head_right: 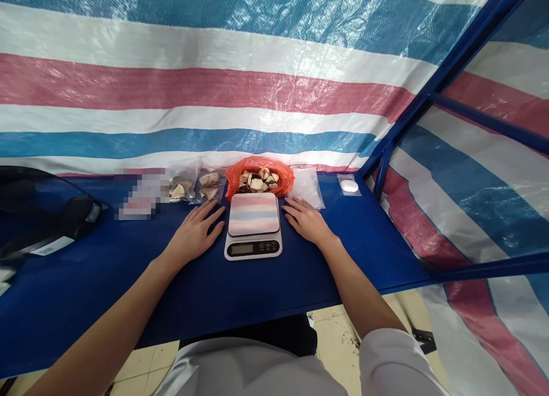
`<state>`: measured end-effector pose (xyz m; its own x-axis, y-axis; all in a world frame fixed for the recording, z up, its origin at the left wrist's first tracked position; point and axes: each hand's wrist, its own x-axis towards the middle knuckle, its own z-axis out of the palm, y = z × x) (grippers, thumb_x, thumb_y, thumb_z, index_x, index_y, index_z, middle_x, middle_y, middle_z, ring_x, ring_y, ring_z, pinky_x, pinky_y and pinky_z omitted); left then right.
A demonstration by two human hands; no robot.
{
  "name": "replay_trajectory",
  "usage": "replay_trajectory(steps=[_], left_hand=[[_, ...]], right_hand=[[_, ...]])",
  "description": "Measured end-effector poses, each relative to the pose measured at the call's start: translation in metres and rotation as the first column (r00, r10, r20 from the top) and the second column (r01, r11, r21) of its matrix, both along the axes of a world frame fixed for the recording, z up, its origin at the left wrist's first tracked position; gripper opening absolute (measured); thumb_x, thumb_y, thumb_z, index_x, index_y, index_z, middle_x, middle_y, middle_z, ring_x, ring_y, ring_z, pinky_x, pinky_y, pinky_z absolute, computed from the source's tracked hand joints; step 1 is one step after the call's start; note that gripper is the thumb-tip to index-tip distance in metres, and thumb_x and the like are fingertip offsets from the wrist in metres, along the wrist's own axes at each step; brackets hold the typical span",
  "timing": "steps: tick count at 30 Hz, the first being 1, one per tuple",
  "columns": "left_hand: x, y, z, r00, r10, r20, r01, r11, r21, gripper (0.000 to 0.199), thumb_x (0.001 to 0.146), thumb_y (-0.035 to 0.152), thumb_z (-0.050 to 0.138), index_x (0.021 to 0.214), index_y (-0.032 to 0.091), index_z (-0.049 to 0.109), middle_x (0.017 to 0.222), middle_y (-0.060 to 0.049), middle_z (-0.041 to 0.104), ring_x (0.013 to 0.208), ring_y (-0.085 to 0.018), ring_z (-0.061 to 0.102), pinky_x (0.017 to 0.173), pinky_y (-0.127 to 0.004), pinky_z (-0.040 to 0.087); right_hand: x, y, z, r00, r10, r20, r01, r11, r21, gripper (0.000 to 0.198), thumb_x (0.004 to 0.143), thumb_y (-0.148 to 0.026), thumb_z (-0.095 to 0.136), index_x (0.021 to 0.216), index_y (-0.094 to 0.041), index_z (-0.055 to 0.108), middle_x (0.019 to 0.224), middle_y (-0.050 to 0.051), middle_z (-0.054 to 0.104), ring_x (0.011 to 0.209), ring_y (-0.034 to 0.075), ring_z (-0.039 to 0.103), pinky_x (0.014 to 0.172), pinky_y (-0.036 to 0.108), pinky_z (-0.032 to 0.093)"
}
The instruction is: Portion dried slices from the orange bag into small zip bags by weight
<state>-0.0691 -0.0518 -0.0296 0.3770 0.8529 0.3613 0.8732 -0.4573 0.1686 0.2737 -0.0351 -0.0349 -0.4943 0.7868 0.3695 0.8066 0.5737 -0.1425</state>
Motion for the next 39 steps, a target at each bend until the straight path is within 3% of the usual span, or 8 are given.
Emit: replay_trajectory(steps=[11, 23, 29, 33, 39], left_hand=[[0.003, 0.0, 0.002, 0.998, 0.048, -0.043, -0.051, 0.995, -0.091, 0.053, 0.1, 0.04, 0.042, 0.142, 0.014, 0.06, 0.155, -0.017, 0.048, 0.147, -0.035, 0.041, 0.122, -0.054, 0.031], [0.001, 0.002, -0.002, 0.999, 0.026, 0.039, -0.025, 1.0, -0.012, 0.049, 0.098, 0.042, 0.046, 0.134, 0.015, 0.066, 0.148, -0.016, 0.057, 0.141, -0.035, 0.049, 0.119, -0.055, 0.037], [-0.001, 0.004, 0.018, 0.983, -0.063, 0.174, 0.031, 0.983, 0.18, 0.038, 0.098, 0.039, 0.05, 0.124, 0.02, 0.07, 0.13, -0.012, 0.07, 0.125, -0.029, 0.063, 0.107, -0.044, 0.053], [-0.017, 0.023, 0.037, 0.985, -0.024, 0.173, -0.026, 0.96, 0.28, 0.036, 0.097, 0.034, 0.049, 0.123, 0.02, 0.07, 0.124, -0.012, 0.072, 0.123, -0.029, 0.064, 0.112, -0.046, 0.048], [-0.047, 0.056, 0.043, 0.99, 0.141, 0.018, -0.142, 0.982, 0.121, 0.053, 0.089, 0.029, 0.05, 0.139, 0.017, 0.061, 0.147, -0.016, 0.057, 0.143, -0.04, 0.044, 0.118, -0.058, 0.034]], right_hand=[[0.0, 0.001, -0.004, 0.999, 0.037, -0.007, -0.037, 0.998, -0.042, 0.038, 0.104, -0.027, 0.044, 0.135, -0.022, 0.065, 0.15, 0.01, 0.055, 0.144, 0.03, 0.047, 0.12, 0.055, 0.04], [0.0, 0.001, -0.003, 0.999, 0.037, 0.021, -0.036, 0.999, -0.025, 0.038, 0.104, -0.028, 0.043, 0.134, -0.018, 0.066, 0.15, 0.012, 0.056, 0.143, 0.031, 0.047, 0.121, 0.053, 0.039], [0.002, 0.003, 0.006, 0.991, 0.07, -0.113, -0.072, 0.997, -0.02, 0.036, 0.103, -0.031, 0.048, 0.129, -0.02, 0.069, 0.145, 0.01, 0.061, 0.14, 0.029, 0.052, 0.116, 0.049, 0.047], [0.003, 0.006, 0.008, 0.984, 0.059, -0.166, -0.063, 0.998, -0.021, 0.033, 0.101, -0.03, 0.051, 0.127, -0.023, 0.071, 0.141, 0.009, 0.064, 0.139, 0.029, 0.054, 0.115, 0.049, 0.049], [-0.001, 0.011, 0.004, 0.991, 0.075, -0.114, -0.08, 0.996, -0.039, 0.031, 0.1, -0.028, 0.052, 0.123, -0.024, 0.073, 0.14, 0.01, 0.065, 0.138, 0.029, 0.055, 0.116, 0.052, 0.047]])
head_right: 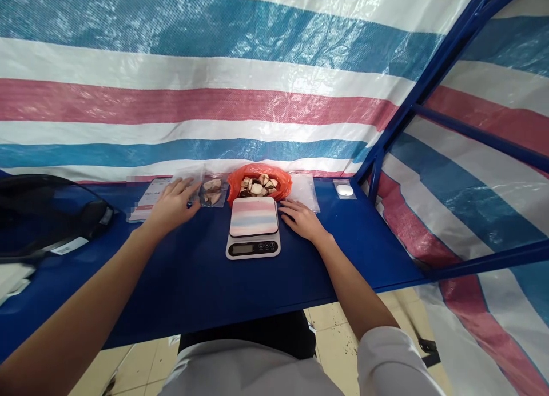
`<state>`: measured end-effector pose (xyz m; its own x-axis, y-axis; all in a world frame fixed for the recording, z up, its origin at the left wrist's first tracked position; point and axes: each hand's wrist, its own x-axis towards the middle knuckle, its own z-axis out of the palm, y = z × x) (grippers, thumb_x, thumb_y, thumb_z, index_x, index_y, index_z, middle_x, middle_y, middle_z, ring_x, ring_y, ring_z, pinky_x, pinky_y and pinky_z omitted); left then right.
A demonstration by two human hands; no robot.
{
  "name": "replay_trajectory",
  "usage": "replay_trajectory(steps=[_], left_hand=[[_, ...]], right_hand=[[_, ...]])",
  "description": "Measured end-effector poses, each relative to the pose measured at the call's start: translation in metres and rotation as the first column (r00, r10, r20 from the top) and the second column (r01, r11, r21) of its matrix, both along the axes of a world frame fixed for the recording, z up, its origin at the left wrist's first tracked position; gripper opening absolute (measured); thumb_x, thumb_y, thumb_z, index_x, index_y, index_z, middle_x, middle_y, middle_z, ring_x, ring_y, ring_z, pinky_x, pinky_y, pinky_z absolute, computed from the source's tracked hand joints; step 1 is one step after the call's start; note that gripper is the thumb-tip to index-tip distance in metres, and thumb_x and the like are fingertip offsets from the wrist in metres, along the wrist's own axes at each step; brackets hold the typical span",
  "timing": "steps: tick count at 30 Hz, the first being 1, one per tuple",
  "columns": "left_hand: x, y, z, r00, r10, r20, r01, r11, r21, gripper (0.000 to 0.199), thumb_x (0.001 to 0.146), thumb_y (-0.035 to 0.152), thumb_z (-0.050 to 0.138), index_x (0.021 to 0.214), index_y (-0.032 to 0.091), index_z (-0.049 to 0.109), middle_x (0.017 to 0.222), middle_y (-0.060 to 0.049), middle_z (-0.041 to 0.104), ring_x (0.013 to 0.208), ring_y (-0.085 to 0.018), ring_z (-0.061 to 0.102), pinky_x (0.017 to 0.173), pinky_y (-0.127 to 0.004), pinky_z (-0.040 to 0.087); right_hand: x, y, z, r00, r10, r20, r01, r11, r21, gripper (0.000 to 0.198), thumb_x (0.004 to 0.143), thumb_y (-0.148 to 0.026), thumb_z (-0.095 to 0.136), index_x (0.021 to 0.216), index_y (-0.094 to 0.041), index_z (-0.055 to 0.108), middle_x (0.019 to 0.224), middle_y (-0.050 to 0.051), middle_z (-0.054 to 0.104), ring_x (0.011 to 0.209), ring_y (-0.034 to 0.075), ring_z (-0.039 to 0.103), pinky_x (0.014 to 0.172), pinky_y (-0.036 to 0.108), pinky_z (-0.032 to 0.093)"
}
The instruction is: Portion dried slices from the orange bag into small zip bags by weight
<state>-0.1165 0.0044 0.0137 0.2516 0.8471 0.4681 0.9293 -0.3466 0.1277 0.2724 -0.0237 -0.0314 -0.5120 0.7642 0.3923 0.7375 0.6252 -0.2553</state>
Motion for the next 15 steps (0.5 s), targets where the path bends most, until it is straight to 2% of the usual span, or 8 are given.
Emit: replay_trajectory(steps=[3, 5, 10, 15], left_hand=[[-0.004, 0.004, -0.003, 0.998, 0.017, -0.068, -0.024, 0.994, -0.105, 0.063, 0.084, 0.028, 0.053, 0.146, 0.016, 0.054, 0.155, -0.017, 0.048, 0.147, -0.044, 0.036, 0.117, -0.062, 0.033], [-0.004, 0.003, -0.006, 0.994, 0.003, -0.105, -0.017, 0.99, -0.139, 0.066, 0.084, 0.027, 0.053, 0.149, 0.019, 0.051, 0.157, -0.016, 0.045, 0.147, -0.044, 0.035, 0.117, -0.062, 0.034], [-0.006, 0.004, -0.011, 0.996, 0.006, -0.09, -0.016, 0.994, -0.111, 0.056, 0.086, 0.021, 0.046, 0.14, 0.021, 0.06, 0.15, -0.012, 0.054, 0.142, -0.037, 0.045, 0.116, -0.054, 0.038], [-0.008, 0.008, -0.012, 1.0, 0.002, -0.024, -0.004, 0.997, -0.072, 0.048, 0.088, 0.019, 0.041, 0.127, 0.019, 0.069, 0.14, -0.014, 0.062, 0.129, -0.035, 0.057, 0.109, -0.053, 0.045]], right_hand=[[-0.002, 0.001, -0.003, 1.0, 0.001, 0.022, -0.001, 1.0, -0.001, 0.032, 0.1, -0.027, 0.051, 0.124, -0.025, 0.072, 0.14, 0.01, 0.064, 0.138, 0.028, 0.054, 0.117, 0.054, 0.044], [-0.002, 0.001, -0.005, 1.0, -0.006, 0.022, 0.007, 1.0, -0.004, 0.032, 0.101, -0.027, 0.05, 0.126, -0.026, 0.071, 0.141, 0.009, 0.064, 0.138, 0.028, 0.054, 0.117, 0.054, 0.044], [-0.001, 0.001, -0.008, 1.0, -0.01, 0.017, 0.01, 1.0, -0.003, 0.033, 0.102, -0.029, 0.048, 0.126, -0.026, 0.07, 0.142, 0.008, 0.064, 0.138, 0.028, 0.054, 0.119, 0.053, 0.042], [-0.001, 0.0, -0.008, 1.0, -0.001, 0.022, 0.001, 1.0, 0.002, 0.034, 0.102, -0.029, 0.048, 0.127, -0.022, 0.07, 0.141, 0.011, 0.064, 0.139, 0.028, 0.053, 0.119, 0.053, 0.042]])
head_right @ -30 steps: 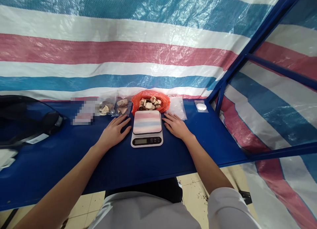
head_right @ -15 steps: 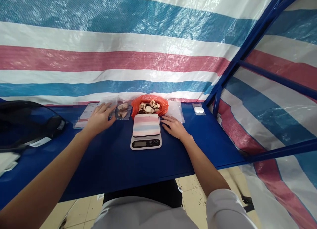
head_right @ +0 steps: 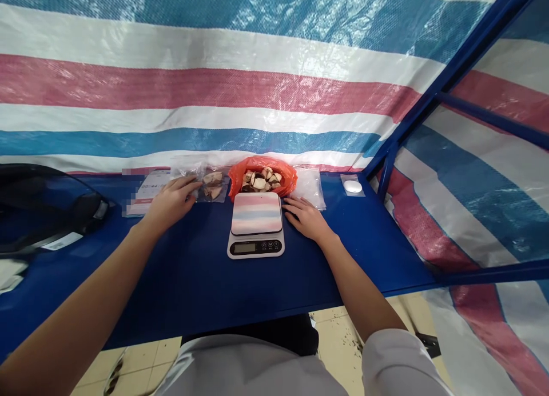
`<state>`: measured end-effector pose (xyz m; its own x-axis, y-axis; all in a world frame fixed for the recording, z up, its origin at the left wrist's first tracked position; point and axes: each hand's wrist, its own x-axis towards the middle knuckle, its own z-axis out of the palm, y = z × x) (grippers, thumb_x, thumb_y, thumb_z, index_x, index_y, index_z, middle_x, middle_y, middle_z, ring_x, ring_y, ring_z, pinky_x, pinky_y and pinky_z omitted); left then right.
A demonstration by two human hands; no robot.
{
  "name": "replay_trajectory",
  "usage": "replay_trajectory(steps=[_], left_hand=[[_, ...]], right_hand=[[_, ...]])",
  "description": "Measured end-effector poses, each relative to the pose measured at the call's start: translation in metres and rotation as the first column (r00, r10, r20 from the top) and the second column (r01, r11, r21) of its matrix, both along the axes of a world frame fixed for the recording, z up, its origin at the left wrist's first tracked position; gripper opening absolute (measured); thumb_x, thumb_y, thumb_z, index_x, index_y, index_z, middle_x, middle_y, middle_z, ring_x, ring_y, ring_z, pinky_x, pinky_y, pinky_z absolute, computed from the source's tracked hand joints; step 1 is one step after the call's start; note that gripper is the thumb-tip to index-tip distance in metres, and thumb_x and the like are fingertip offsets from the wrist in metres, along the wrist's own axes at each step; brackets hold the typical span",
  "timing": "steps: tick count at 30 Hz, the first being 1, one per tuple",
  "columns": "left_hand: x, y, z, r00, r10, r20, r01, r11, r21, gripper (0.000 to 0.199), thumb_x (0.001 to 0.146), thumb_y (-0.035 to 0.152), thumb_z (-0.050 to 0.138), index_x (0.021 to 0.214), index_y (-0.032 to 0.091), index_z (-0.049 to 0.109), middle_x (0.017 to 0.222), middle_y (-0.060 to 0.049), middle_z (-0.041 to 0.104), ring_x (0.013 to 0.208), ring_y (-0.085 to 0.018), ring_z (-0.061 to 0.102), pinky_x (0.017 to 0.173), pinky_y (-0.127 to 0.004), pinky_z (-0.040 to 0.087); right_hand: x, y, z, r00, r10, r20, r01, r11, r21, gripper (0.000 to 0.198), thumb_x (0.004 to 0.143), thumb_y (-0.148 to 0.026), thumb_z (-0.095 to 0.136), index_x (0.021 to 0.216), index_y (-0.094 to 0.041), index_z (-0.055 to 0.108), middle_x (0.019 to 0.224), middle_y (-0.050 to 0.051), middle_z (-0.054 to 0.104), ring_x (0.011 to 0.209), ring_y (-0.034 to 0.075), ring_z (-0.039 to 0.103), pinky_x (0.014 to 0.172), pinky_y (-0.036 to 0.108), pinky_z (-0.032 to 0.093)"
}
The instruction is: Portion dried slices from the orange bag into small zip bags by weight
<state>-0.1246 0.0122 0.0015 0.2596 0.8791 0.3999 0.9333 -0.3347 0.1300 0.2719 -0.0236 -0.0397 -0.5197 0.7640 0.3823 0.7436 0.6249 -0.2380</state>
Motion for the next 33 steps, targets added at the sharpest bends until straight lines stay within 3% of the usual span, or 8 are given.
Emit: replay_trajectory(steps=[11, 18, 22, 28, 31, 33], left_hand=[[-0.007, 0.005, -0.003, 0.995, -0.056, 0.082, 0.05, 0.996, 0.073, 0.039, 0.091, 0.024, 0.043, 0.111, 0.02, 0.075, 0.125, -0.012, 0.07, 0.118, -0.031, 0.063, 0.107, -0.046, 0.048], [-0.002, 0.003, -0.003, 0.974, -0.078, 0.214, 0.044, 0.986, 0.16, 0.036, 0.09, 0.023, 0.045, 0.113, 0.02, 0.073, 0.125, -0.011, 0.07, 0.117, -0.029, 0.064, 0.108, -0.044, 0.048], [0.01, -0.006, 0.01, 0.929, -0.081, 0.361, 0.007, 0.98, 0.201, 0.031, 0.09, 0.025, 0.049, 0.11, 0.02, 0.073, 0.128, -0.011, 0.069, 0.119, -0.028, 0.064, 0.106, -0.042, 0.049], [0.043, -0.031, 0.034, 0.77, -0.113, 0.628, -0.024, 0.978, 0.206, 0.023, 0.089, 0.035, 0.059, 0.101, 0.021, 0.074, 0.119, -0.007, 0.073, 0.112, -0.024, 0.067, 0.103, -0.04, 0.051], [0.059, -0.04, 0.038, 0.613, -0.161, 0.773, 0.048, 0.985, 0.168, 0.026, 0.083, 0.04, 0.068, 0.099, 0.021, 0.075, 0.118, -0.009, 0.073, 0.109, -0.025, 0.067, 0.087, -0.035, 0.056], [0.068, -0.043, 0.038, 0.493, -0.178, 0.851, 0.102, 0.984, 0.146, 0.027, 0.079, 0.041, 0.073, 0.097, 0.021, 0.075, 0.117, -0.01, 0.073, 0.11, -0.026, 0.067, 0.084, -0.034, 0.056]], right_hand=[[-0.001, -0.001, 0.001, 1.0, -0.006, -0.001, 0.006, 1.0, -0.022, 0.034, 0.102, -0.028, 0.047, 0.126, -0.024, 0.07, 0.141, 0.009, 0.064, 0.139, 0.029, 0.054, 0.119, 0.054, 0.042], [-0.002, -0.003, 0.004, 0.999, -0.024, -0.022, 0.025, 0.999, 0.021, 0.033, 0.101, -0.028, 0.048, 0.124, -0.024, 0.072, 0.139, 0.008, 0.066, 0.135, 0.029, 0.058, 0.116, 0.052, 0.047], [-0.003, -0.007, 0.009, 0.996, -0.033, -0.078, 0.039, 0.996, 0.08, 0.032, 0.101, -0.025, 0.048, 0.12, -0.023, 0.074, 0.134, 0.007, 0.069, 0.131, 0.027, 0.061, 0.113, 0.05, 0.051], [-0.013, -0.011, 0.021, 0.989, -0.022, -0.148, 0.045, 0.987, 0.151, 0.031, 0.1, -0.024, 0.05, 0.119, -0.025, 0.075, 0.131, 0.006, 0.071, 0.125, 0.025, 0.066, 0.11, 0.046, 0.055], [-0.028, -0.013, 0.032, 0.982, 0.01, -0.19, 0.026, 0.983, 0.184, 0.03, 0.1, -0.024, 0.05, 0.118, -0.025, 0.075, 0.132, 0.005, 0.07, 0.128, 0.024, 0.064, 0.112, 0.045, 0.053], [-0.041, -0.013, 0.041, 0.977, 0.043, -0.208, -0.002, 0.981, 0.194, 0.03, 0.1, -0.024, 0.05, 0.118, -0.026, 0.075, 0.134, 0.004, 0.069, 0.131, 0.024, 0.061, 0.114, 0.045, 0.051]])
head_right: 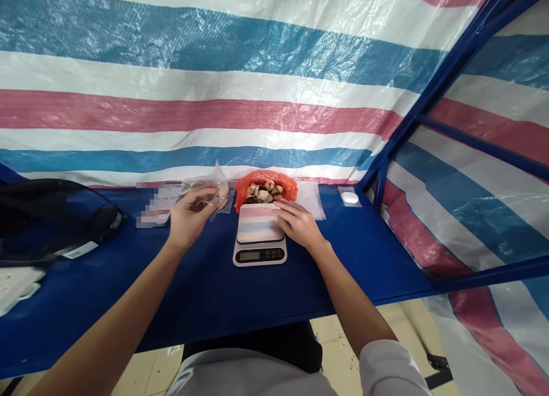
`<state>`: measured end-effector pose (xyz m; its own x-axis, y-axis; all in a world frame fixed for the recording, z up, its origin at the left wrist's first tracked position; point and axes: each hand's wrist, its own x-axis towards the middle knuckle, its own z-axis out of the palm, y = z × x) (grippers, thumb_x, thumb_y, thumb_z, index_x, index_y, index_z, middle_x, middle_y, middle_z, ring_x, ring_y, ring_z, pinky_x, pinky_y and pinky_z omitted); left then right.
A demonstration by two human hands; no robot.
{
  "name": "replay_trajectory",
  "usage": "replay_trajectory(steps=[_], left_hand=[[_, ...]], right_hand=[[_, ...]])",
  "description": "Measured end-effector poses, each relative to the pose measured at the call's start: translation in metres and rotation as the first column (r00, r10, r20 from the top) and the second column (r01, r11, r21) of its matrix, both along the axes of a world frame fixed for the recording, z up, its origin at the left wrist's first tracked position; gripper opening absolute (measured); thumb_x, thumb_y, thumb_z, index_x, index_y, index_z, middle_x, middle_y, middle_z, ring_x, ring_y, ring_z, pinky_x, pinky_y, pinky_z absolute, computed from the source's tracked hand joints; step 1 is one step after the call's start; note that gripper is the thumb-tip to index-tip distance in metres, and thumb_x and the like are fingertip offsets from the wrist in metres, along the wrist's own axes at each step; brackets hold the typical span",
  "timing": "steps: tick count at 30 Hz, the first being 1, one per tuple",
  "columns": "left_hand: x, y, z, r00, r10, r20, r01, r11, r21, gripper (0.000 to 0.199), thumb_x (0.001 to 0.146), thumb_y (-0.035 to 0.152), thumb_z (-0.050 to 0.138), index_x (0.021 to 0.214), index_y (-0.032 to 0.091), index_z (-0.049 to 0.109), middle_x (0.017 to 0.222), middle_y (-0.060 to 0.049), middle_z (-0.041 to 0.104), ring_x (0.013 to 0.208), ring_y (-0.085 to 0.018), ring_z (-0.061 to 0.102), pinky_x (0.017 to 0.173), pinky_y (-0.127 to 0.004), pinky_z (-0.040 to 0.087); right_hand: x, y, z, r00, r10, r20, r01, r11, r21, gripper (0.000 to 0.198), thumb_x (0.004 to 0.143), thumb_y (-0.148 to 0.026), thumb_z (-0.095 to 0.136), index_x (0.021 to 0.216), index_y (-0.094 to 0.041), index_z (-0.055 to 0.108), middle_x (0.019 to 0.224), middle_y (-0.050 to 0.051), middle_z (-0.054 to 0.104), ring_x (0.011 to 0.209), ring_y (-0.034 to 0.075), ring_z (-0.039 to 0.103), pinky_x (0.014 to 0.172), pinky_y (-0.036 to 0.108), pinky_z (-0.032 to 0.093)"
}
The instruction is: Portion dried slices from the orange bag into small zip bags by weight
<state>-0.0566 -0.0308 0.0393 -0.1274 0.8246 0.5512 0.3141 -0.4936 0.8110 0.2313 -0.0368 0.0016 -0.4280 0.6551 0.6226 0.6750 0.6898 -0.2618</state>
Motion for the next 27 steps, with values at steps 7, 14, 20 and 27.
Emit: replay_trajectory(steps=[7, 14, 20, 27], left_hand=[[0.026, 0.003, -0.007, 0.861, -0.225, 0.456, 0.299, 0.949, -0.096, 0.032, 0.065, 0.034, 0.089, 0.093, 0.023, 0.078, 0.1, -0.005, 0.074, 0.091, -0.019, 0.068, 0.083, -0.034, 0.056], [0.033, -0.005, -0.025, 0.638, -0.251, 0.728, 0.554, 0.806, -0.207, 0.032, 0.057, 0.025, 0.093, 0.085, 0.022, 0.077, 0.083, -0.001, 0.074, 0.073, -0.015, 0.065, 0.066, -0.031, 0.055], [0.03, -0.008, -0.03, 0.613, -0.195, 0.765, 0.576, 0.773, -0.265, 0.034, 0.053, 0.024, 0.094, 0.083, 0.022, 0.077, 0.08, 0.0, 0.073, 0.065, -0.011, 0.063, 0.059, -0.023, 0.052], [0.003, 0.002, -0.037, 0.912, -0.184, 0.368, 0.279, 0.934, -0.225, 0.032, 0.072, 0.034, 0.084, 0.1, 0.021, 0.076, 0.107, -0.006, 0.074, 0.092, -0.018, 0.069, 0.082, -0.029, 0.056]], right_hand=[[-0.042, 0.015, 0.019, 0.963, 0.034, -0.268, -0.058, 0.995, -0.081, 0.034, 0.101, -0.029, 0.047, 0.124, -0.027, 0.073, 0.137, 0.002, 0.067, 0.133, 0.022, 0.059, 0.117, 0.041, 0.047], [-0.056, 0.039, -0.006, 0.838, -0.113, -0.534, -0.136, 0.905, -0.404, 0.041, 0.099, -0.039, 0.053, 0.136, -0.024, 0.063, 0.136, 0.005, 0.068, 0.127, 0.024, 0.064, 0.109, 0.039, 0.054], [-0.053, 0.037, -0.005, 0.674, -0.183, -0.715, -0.313, 0.806, -0.502, 0.044, 0.082, -0.046, 0.071, 0.117, -0.02, 0.074, 0.121, 0.008, 0.075, 0.108, 0.028, 0.073, 0.087, 0.041, 0.064], [-0.052, 0.032, -0.001, 0.582, -0.378, -0.72, -0.301, 0.722, -0.623, 0.044, 0.068, -0.045, 0.08, 0.103, -0.018, 0.077, 0.105, 0.008, 0.078, 0.084, 0.024, 0.075, 0.068, 0.035, 0.064]])
